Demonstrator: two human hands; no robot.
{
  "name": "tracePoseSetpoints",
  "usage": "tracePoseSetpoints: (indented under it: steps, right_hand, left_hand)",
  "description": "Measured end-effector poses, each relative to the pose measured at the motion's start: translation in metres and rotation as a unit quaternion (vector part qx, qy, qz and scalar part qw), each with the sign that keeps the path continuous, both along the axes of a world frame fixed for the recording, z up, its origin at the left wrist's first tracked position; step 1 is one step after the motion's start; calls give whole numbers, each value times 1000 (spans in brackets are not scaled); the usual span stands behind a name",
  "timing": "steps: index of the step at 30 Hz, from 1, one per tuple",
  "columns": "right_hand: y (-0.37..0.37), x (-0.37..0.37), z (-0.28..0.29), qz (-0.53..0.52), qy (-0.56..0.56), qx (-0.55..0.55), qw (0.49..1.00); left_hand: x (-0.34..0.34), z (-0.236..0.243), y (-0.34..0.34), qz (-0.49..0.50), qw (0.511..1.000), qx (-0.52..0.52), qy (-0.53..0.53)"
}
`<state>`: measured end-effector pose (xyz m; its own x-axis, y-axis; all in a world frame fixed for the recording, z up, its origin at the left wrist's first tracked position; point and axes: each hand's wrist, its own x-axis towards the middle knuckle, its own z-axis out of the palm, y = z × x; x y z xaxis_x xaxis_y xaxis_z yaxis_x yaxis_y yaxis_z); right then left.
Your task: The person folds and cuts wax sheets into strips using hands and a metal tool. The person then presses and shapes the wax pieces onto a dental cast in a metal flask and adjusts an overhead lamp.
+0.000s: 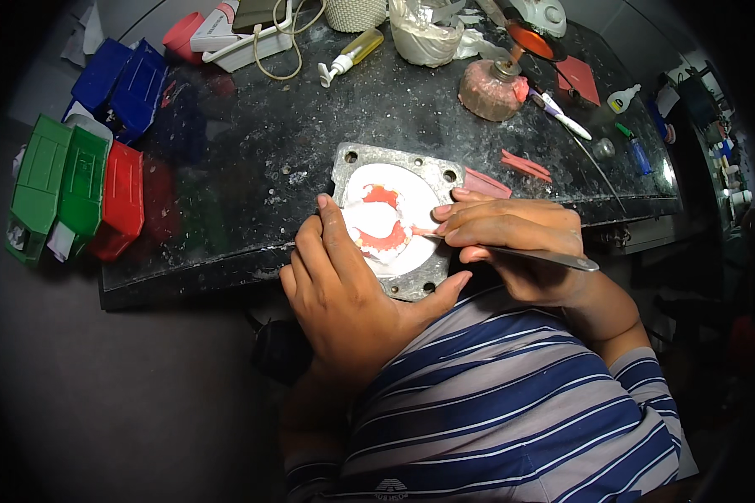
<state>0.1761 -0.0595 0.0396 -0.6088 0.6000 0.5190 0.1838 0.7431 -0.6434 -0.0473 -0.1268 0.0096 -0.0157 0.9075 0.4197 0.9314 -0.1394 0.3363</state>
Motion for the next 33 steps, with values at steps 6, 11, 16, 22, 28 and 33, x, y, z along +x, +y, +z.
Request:
tracePoseSetpoints:
  steps: [6,11,16,22,28,33]
  right_hand:
    - [6,-4,-1,23,-3,1,1000]
    - [6,-6,-1,23,3,-9,1000]
    - [9,-4,-1,27,-5,2,1000]
    - [7,-5,2,28,-7,-13,999]
    - [3,-1,1,9,-3,-16,1000]
    - [0,1,1,-12,6,-14,1000]
  left_hand:
    - [1,-2,0,7,1000,0,4]
    - [0,-1,1,4,1000,1,-2]
    - [0,-1,0,3,1000,1,0]
    - [1,0,0,6,1000,-8,-1]
    - [1,1,0,6,1000,-10,-4]
    - [0,1,-1,5,1000,-11,-4]
